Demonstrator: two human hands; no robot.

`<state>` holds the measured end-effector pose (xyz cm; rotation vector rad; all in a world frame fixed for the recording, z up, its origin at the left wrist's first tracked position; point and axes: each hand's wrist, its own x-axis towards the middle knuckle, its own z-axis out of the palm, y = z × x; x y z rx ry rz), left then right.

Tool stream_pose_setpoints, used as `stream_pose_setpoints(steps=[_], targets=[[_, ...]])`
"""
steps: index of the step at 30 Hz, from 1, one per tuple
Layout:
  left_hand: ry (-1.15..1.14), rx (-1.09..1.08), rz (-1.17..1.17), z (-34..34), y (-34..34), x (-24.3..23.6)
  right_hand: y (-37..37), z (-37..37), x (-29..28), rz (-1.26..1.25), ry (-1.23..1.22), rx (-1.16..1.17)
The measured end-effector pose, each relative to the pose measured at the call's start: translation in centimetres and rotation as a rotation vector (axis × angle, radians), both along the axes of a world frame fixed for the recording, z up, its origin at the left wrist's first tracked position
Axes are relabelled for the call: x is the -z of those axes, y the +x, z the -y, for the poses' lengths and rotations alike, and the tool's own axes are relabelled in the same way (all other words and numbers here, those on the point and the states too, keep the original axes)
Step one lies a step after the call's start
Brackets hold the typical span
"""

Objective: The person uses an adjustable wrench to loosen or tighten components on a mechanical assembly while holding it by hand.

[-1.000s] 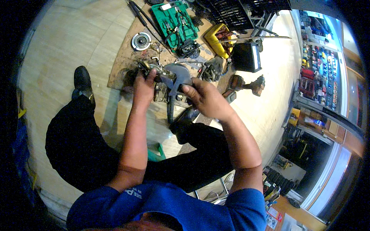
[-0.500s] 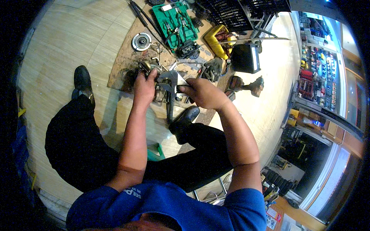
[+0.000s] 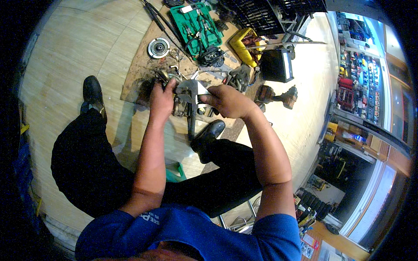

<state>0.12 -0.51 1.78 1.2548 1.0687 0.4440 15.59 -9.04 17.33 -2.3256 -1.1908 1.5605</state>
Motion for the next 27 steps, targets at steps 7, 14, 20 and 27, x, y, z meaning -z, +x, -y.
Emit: stream_pose_setpoints(steps=[7,14,20,27], targets=[[-0.035,0.030,0.001,-0.2,-0.2,-0.3,-1.4,0.8,-0.3,-0.017,-0.015,0.120],[-0.048,-0.014,-0.006,0.0,-0.1,-0.1,-3.8,2.2,-0.3,-0.188,-0.095,0.372],[-0.063,-0.012,-0.097,1.0,0.7,1.7,-11.0,2.7,-0.1,-0.602,0.020,1.080],[-0.096,-0.055,-0.112,1.2,0.7,0.9,-10.7,2.8,-0.6,-0.649,0.026,1.107]])
